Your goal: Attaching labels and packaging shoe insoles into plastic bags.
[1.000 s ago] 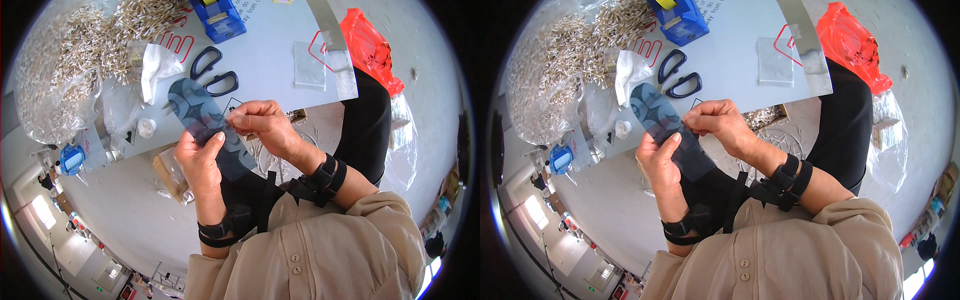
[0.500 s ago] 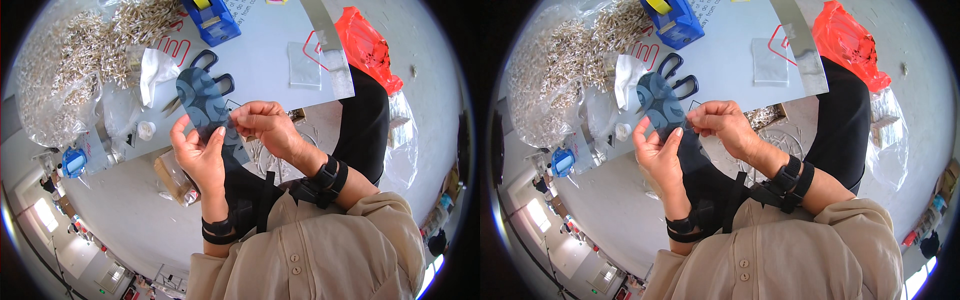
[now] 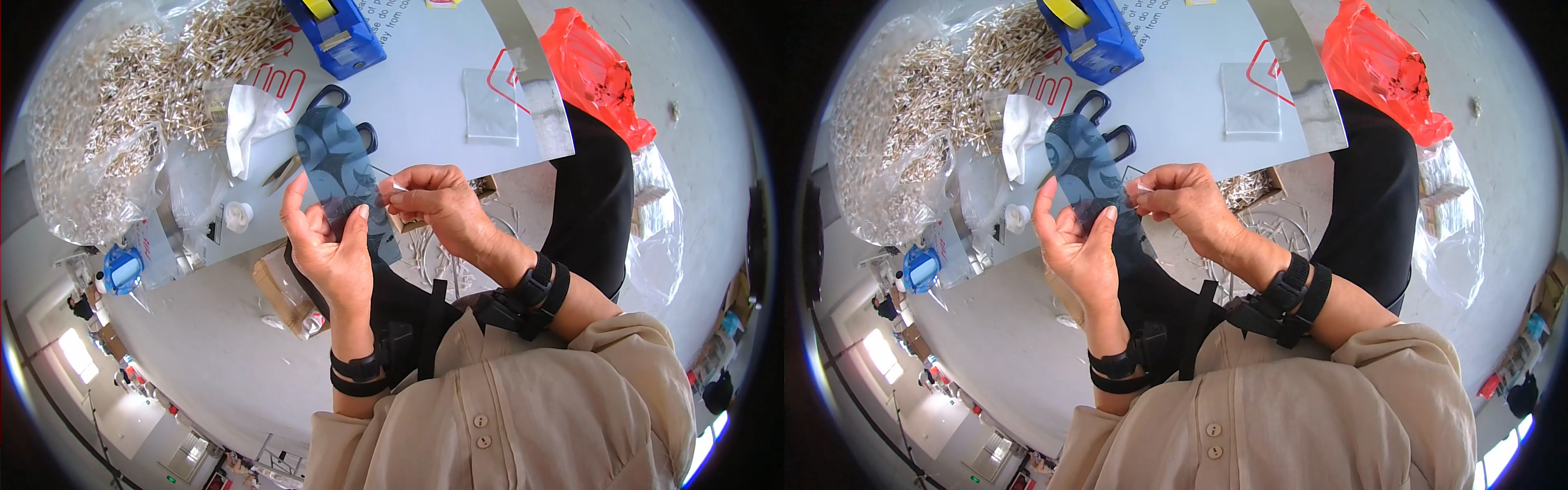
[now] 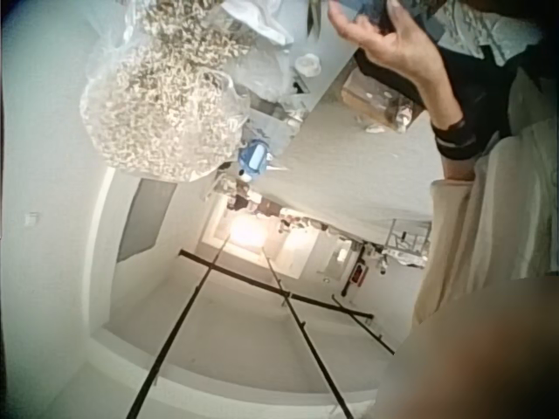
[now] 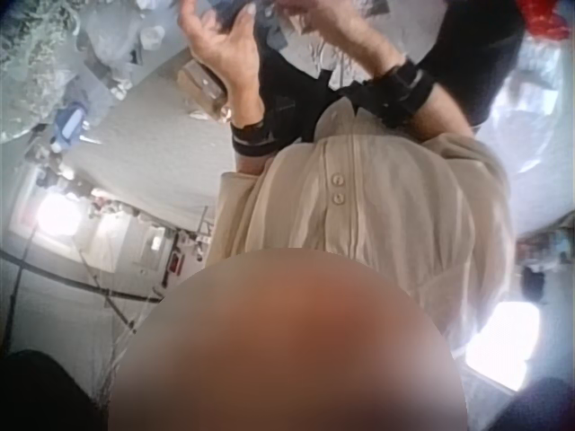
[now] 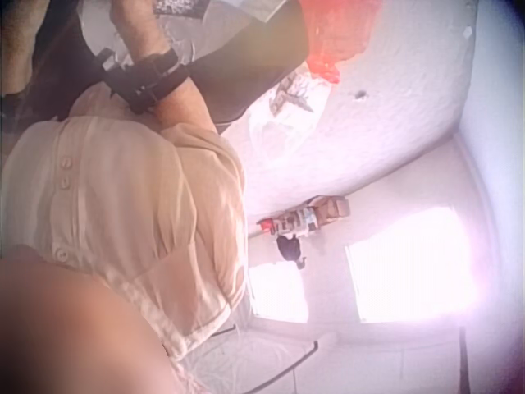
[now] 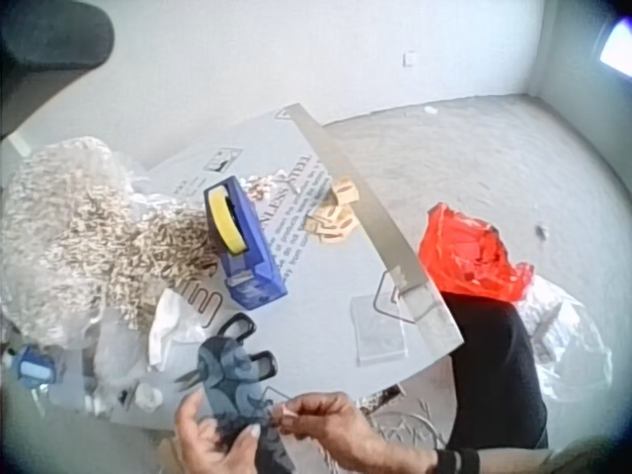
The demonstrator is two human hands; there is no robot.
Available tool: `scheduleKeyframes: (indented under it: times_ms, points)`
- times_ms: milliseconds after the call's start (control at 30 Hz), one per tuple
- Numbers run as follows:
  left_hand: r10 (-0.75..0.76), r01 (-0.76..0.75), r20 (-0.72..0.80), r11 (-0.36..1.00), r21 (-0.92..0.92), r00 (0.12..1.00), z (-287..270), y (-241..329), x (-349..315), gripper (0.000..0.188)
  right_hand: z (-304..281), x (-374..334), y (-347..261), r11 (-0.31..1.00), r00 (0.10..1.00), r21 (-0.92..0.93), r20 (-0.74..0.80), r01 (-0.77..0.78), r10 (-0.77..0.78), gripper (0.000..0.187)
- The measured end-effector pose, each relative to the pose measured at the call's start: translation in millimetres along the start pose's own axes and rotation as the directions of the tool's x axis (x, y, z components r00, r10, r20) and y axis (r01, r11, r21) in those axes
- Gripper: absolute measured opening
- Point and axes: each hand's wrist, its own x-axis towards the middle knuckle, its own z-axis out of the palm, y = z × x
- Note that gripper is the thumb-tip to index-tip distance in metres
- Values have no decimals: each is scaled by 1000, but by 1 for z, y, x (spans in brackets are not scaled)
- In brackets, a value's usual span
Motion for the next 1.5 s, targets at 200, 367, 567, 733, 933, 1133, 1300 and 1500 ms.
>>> scheduleKeyframes:
  times_ms: [200, 367, 567, 733, 933, 1133, 1300, 1500]
  points:
    - [-2, 0, 20, 998, 71, 1000, 0, 0, 1, 66, -1, -1, 0, 1000, 999, -27, 38, -6, 7, 9]
    - [122, -113, -52, 982, 148, 991, 3, -6, 3, 59, -2, -3, -4, 999, 999, 30, 38, -37, 36, 12]
    - [-19, 24, -42, 990, 140, 999, 0, -5, 1, 43, 0, -10, -13, 991, 994, 105, 81, -87, 78, 18]
    - [414, -406, 129, 704, 583, 901, 1, -4, 9, 19, 0, -9, -9, 997, 990, 72, 141, -29, 19, 24]
    - [304, -365, 203, 751, 551, 931, 12, 4, 8, 26, 4, -14, -10, 989, 987, -115, 141, 88, -72, 24]
    - [54, -85, 130, 966, 244, 990, 15, -5, 8, 16, 2, -14, -10, 984, 971, -125, 217, 127, -97, 27]
    - [-25, -23, 174, 963, 268, 984, 14, 2, 7, 13, -2, -11, -15, 999, 987, 21, 157, -29, 25, 25]
    - [30, -100, 240, 953, 285, 970, 17, 6, 3, 14, 5, -6, -19, 989, 996, -116, -23, -92, 90, 34]
